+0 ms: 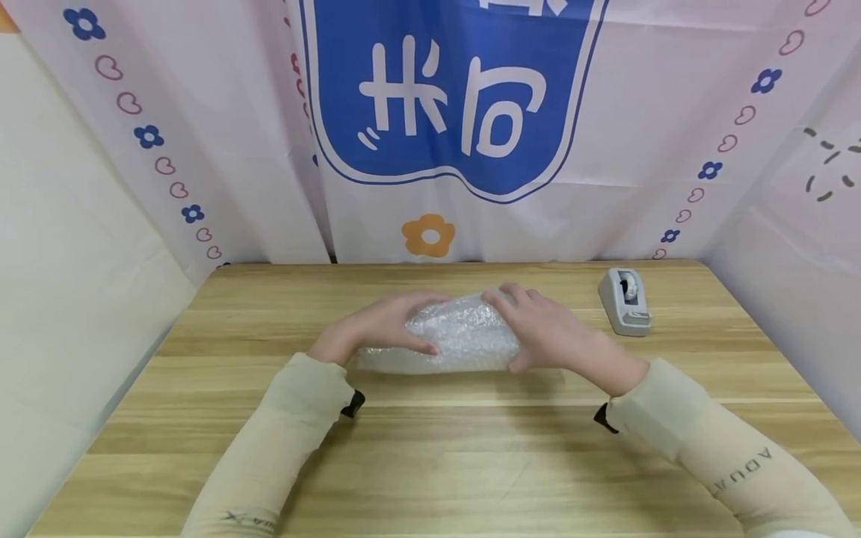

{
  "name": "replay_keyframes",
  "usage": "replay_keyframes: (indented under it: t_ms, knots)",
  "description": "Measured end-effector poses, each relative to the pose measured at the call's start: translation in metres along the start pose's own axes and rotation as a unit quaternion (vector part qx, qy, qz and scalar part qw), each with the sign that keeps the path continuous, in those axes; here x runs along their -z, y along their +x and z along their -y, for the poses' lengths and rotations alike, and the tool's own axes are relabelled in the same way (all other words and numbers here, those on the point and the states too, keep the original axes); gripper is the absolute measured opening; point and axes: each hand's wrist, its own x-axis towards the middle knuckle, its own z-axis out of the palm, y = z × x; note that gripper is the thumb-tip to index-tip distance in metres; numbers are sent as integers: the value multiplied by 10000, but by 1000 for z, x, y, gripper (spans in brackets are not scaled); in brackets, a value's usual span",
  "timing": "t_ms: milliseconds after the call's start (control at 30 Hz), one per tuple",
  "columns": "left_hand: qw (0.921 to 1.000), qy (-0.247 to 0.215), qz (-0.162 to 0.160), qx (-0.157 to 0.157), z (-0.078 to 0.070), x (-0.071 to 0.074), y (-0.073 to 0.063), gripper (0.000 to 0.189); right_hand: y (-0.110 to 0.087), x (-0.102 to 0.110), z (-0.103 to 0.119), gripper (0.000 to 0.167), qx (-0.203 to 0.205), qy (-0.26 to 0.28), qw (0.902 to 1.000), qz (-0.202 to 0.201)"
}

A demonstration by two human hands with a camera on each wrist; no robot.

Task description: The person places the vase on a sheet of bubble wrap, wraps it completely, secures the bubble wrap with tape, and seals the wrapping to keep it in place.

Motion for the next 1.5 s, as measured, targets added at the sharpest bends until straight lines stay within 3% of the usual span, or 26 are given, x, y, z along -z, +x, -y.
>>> replay_keyframes:
  t_ms: [200,367,533,667,767,1067,1267,1400,1500]
  knots:
    - [9981,-457,101,393,3,4,2,88,8,6,-4,113,-105,194,9989,416]
    - [9974,-563,60,446,6,5,4,87,10,6,-8,116,-167,294,9983,482]
    - [9971,-645,67,397,7,3,6,88,4,1,0,119,-425,-202,9979,443]
    - [9968,-702,37,370,8,2,7,87,-3,-5,9,127,-318,-800,9960,253]
    - [9964,-736,-4,422,8,1,7,86,-6,-10,9,133,-115,-945,9954,-77]
    - [9959,-645,-216,602,6,1,3,87,1,-14,-4,122,338,-428,9968,-584]
    - [9984,-68,-179,525,1,3,1,89,4,-12,-8,122,365,-124,9982,-469]
    - [9968,767,-232,20,-3,3,1,83,6,-11,-10,122,282,57,9991,-327]
    - [9863,1559,-357,-392,-6,0,-2,76,10,-10,-11,122,244,145,9994,-218]
